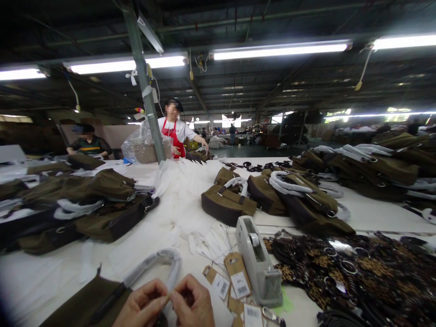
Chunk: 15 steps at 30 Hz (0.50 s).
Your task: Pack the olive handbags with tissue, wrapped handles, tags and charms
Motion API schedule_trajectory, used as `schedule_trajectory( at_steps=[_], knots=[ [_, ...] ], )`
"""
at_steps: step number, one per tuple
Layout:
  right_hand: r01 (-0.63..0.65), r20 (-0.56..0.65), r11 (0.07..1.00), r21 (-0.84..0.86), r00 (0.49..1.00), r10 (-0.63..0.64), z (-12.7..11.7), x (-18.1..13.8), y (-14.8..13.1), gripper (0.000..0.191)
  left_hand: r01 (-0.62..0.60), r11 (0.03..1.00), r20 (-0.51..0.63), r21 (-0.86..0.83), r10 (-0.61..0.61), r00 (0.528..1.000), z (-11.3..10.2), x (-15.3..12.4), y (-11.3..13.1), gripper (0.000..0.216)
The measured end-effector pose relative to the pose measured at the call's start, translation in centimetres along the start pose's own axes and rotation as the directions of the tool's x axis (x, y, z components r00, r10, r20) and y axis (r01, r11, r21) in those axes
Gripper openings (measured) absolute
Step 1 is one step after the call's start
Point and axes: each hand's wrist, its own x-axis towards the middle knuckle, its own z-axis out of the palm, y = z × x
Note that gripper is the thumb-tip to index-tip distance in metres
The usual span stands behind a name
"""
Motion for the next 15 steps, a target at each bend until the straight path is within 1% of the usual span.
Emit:
schedule_trajectory(
  at_steps=[4, 8, 12, 15],
  knots=[
    [-0.018, -0.025, 0.999, 0.032, 1.000, 0.019, -0.1, -0.4, -0.9, 0.038, 0.012, 1.000, 0.005, 0.021, -0.012, 1.000, 0.0, -0.3, 0.6, 0.041],
    [-0.057, 0.012, 0.998, 0.021, 0.998, 0.057, 0.1, -0.8, -1.5, 0.035, 0.011, 0.999, 0.020, 0.043, -0.012, 1.000, -0.1, -0.3, 0.4, 0.042],
    [-0.041, -0.024, 0.999, 0.032, 0.999, 0.041, 0.1, -0.8, -1.2, 0.032, 0.007, 0.998, 0.015, 0.060, -0.008, 1.000, -0.1, -0.1, 0.3, 0.039],
    [-0.025, -0.013, 0.999, 0.032, 1.000, 0.026, 0.0, -0.6, -1.0, 0.030, -0.025, 0.998, 0.024, 0.050, 0.023, 0.999, -0.1, -0.1, 0.3, 0.036]
  ],
)
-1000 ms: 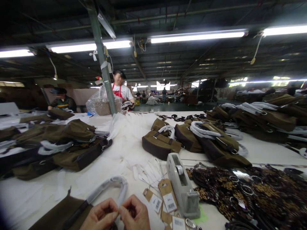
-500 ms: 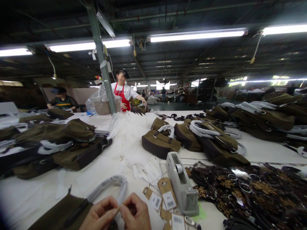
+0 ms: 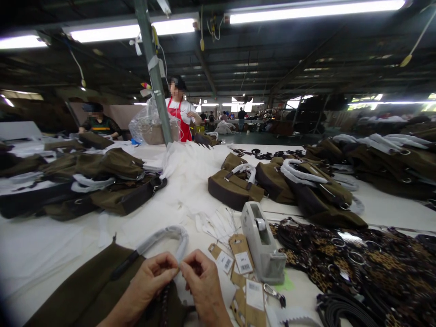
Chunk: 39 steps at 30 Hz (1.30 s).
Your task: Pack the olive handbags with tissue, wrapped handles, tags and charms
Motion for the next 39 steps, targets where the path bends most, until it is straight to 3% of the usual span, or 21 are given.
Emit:
schedule_trajectory(
  at_steps=[14, 19, 25, 39],
  knots=[
    [-0.017, -0.024, 0.995, -0.100, 1.000, 0.015, -0.1, 0.0, -0.3, 0.025, -0.042, 0.996, 0.015, 0.083, 0.040, 0.999, -0.4, 0.2, -1.2, 0.030],
    [-0.052, -0.018, 0.998, -0.025, 0.999, 0.051, 0.2, -0.1, -0.3, 0.030, 0.008, 1.000, -0.004, 0.016, -0.008, 1.000, -0.3, -0.1, -0.8, 0.033],
    [0.010, -0.070, 0.997, 0.080, 0.998, -0.005, 1.3, 0.0, 0.2, 0.038, 0.050, 0.996, -0.036, -0.072, -0.053, 0.998, 0.1, -0.5, 0.0, 0.032],
    [0.043, -0.117, 0.999, -0.028, 0.992, -0.046, 2.1, -0.4, 0.8, 0.036, 0.043, 0.991, -0.029, -0.123, -0.047, 0.998, -0.1, -0.4, -0.8, 0.031]
  ],
)
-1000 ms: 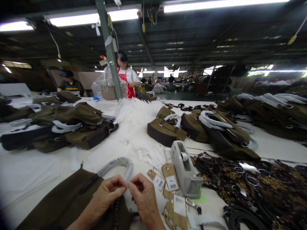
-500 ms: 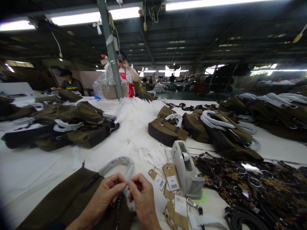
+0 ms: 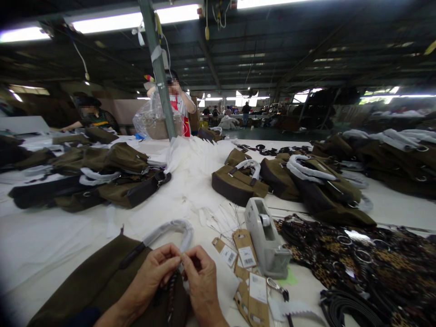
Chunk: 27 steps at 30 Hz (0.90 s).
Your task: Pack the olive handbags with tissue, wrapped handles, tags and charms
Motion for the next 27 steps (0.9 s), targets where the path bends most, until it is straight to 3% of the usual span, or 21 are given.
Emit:
schedule_trajectory(
  at_steps=[7, 10, 12, 14, 16, 18, 21, 24, 27],
  knots=[
    [0.129, -0.005, 0.989, -0.067, 0.992, -0.129, -0.2, -0.5, -0.9, 0.026, -0.108, 0.994, -0.084, 0.013, 0.109, 0.990, 0.0, -0.6, 1.0, 0.036],
    [0.118, 0.032, 0.968, -0.223, 0.993, -0.113, -0.9, -1.6, -1.1, 0.019, -0.139, 0.977, -0.157, 0.162, 0.165, 0.974, -1.5, -2.0, 1.5, 0.037],
    [0.156, 0.117, 0.919, -0.361, 0.986, -0.122, -1.4, -2.8, -1.0, 0.014, -0.163, 0.905, -0.146, 0.392, 0.237, 0.961, -2.9, -3.2, 1.3, 0.028],
    [0.269, 0.222, 0.829, -0.490, 0.958, -0.179, -1.8, -4.0, -1.0, 0.016, -0.195, 0.770, -0.080, 0.607, 0.304, 0.949, -4.0, -4.4, 0.9, 0.024],
    [0.379, 0.330, 0.724, -0.576, 0.919, -0.218, -1.9, -5.2, -1.2, 0.027, -0.207, 0.656, -0.022, 0.726, 0.323, 0.946, -4.5, -5.3, 0.4, 0.024],
    [0.423, 0.371, 0.630, -0.651, 0.902, -0.223, -1.7, -5.9, -1.7, 0.041, -0.187, 0.616, -0.019, 0.765, 0.311, 0.950, -4.5, -5.8, 0.1, 0.023],
    [0.436, 0.356, 0.483, -0.759, 0.900, -0.253, -0.9, -6.4, -2.6, 0.057, -0.152, 0.633, -0.057, 0.759, 0.298, 0.953, -4.0, -6.1, 0.5, 0.018],
    [0.496, 0.412, 0.337, -0.800, 0.863, -0.292, -0.2, -6.1, -2.9, 0.054, -0.117, 0.679, -0.111, 0.725, 0.283, 0.953, -3.4, -5.9, 1.3, 0.018],
    [0.545, 0.461, 0.254, -0.799, 0.826, -0.324, 0.3, -5.7, -2.6, 0.046, -0.114, 0.839, -0.105, 0.532, 0.199, 0.974, -2.9, -5.6, 1.9, 0.017]
  ],
)
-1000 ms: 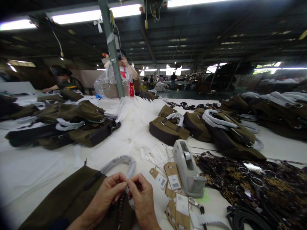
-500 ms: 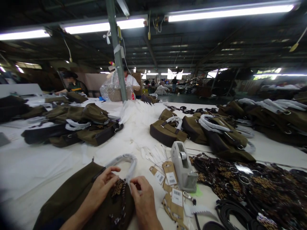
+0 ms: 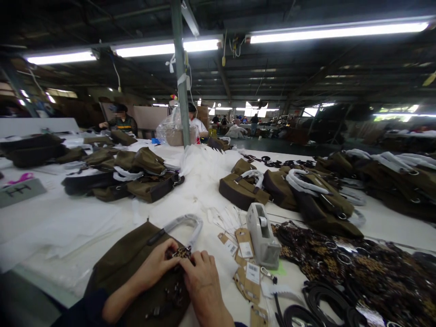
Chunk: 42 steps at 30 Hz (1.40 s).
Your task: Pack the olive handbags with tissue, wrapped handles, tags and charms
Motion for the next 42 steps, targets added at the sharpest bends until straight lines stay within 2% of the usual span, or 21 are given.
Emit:
schedule_trajectory(
  at_steps=[2, 5, 7, 9, 11, 16, 19, 21, 23, 25, 29, 33, 36, 39, 42],
  knots=[
    [0.002, -0.018, 1.000, -0.017, 1.000, -0.003, 0.4, 0.2, -0.1, 0.037, 0.095, 0.976, 0.089, -0.195, -0.078, 0.993, 0.0, 0.2, 0.5, 0.022],
    [-0.021, -0.059, 1.000, 0.017, 0.998, 0.022, 0.6, 0.3, -0.5, 0.027, 0.220, 0.929, 0.170, -0.297, -0.175, 0.970, -0.4, 0.0, 1.0, 0.028],
    [-0.050, -0.096, 0.985, 0.167, 0.993, 0.066, 0.5, 0.3, -0.9, 0.023, 0.295, 0.892, 0.227, -0.342, -0.226, 0.947, -1.0, -0.3, 1.2, 0.031],
    [-0.102, -0.121, 0.929, 0.356, 0.980, 0.155, 0.5, 0.4, -1.5, 0.017, 0.368, 0.837, 0.300, -0.405, -0.258, 0.918, -1.6, -0.8, 1.2, 0.033],
    [-0.143, -0.126, 0.890, 0.434, 0.968, 0.217, 0.8, 0.5, -2.2, 0.014, 0.410, 0.789, 0.349, -0.458, -0.264, 0.899, -2.0, -1.2, 0.9, 0.031],
    [-0.136, -0.122, 0.949, 0.285, 0.977, 0.177, 2.4, 1.0, -3.8, 0.019, 0.378, 0.692, 0.350, -0.615, -0.190, 0.917, -2.3, -2.3, 0.5, 0.021],
    [-0.113, -0.076, 0.933, 0.341, 0.986, 0.147, 2.5, 1.2, -3.7, 0.019, 0.377, 0.701, 0.406, -0.605, -0.136, 0.904, -2.6, -3.0, 0.8, 0.026],
    [-0.109, -0.009, 0.900, 0.423, 0.992, 0.124, 1.9, 1.4, -3.2, 0.020, 0.390, 0.699, 0.451, -0.600, -0.107, 0.886, -3.0, -3.3, 0.7, 0.039],
    [-0.148, 0.043, 0.871, 0.468, 0.989, 0.145, 1.1, 1.5, -2.7, 0.018, 0.410, 0.677, 0.476, -0.612, -0.099, 0.874, -3.2, -3.3, 0.3, 0.047],
    [-0.201, 0.057, 0.850, 0.487, 0.978, 0.199, 0.3, 1.5, -2.7, 0.015, 0.421, 0.656, 0.479, -0.626, -0.103, 0.872, -3.3, -3.1, -0.3, 0.045],
    [-0.174, 0.013, 0.830, 0.531, 0.980, 0.197, -0.2, 0.7, -4.1, 0.015, 0.416, 0.665, 0.467, -0.621, -0.113, 0.877, -3.1, -2.8, -1.1, 0.043],
    [-0.108, -0.081, 0.864, 0.492, 0.982, 0.168, 0.8, -0.3, -5.6, 0.018, 0.417, 0.739, 0.461, -0.529, -0.162, 0.872, -3.1, -3.0, -0.5, 0.041],
    [-0.079, -0.144, 0.879, 0.469, 0.976, 0.165, 1.5, -0.6, -5.9, 0.019, 0.417, 0.764, 0.436, -0.493, -0.198, 0.878, -3.0, -3.3, 0.0, 0.040],
    [-0.035, -0.168, 0.880, 0.474, 0.977, 0.129, 1.8, -0.7, -5.9, 0.018, 0.437, 0.757, 0.405, -0.486, -0.248, 0.880, -2.9, -3.5, 0.2, 0.048],
    [-0.014, -0.181, 0.879, 0.476, 0.977, 0.114, 2.0, -0.8, -6.0, 0.016, 0.447, 0.763, 0.419, -0.467, -0.254, 0.872, -2.8, -3.4, 0.1, 0.047]
  ],
)
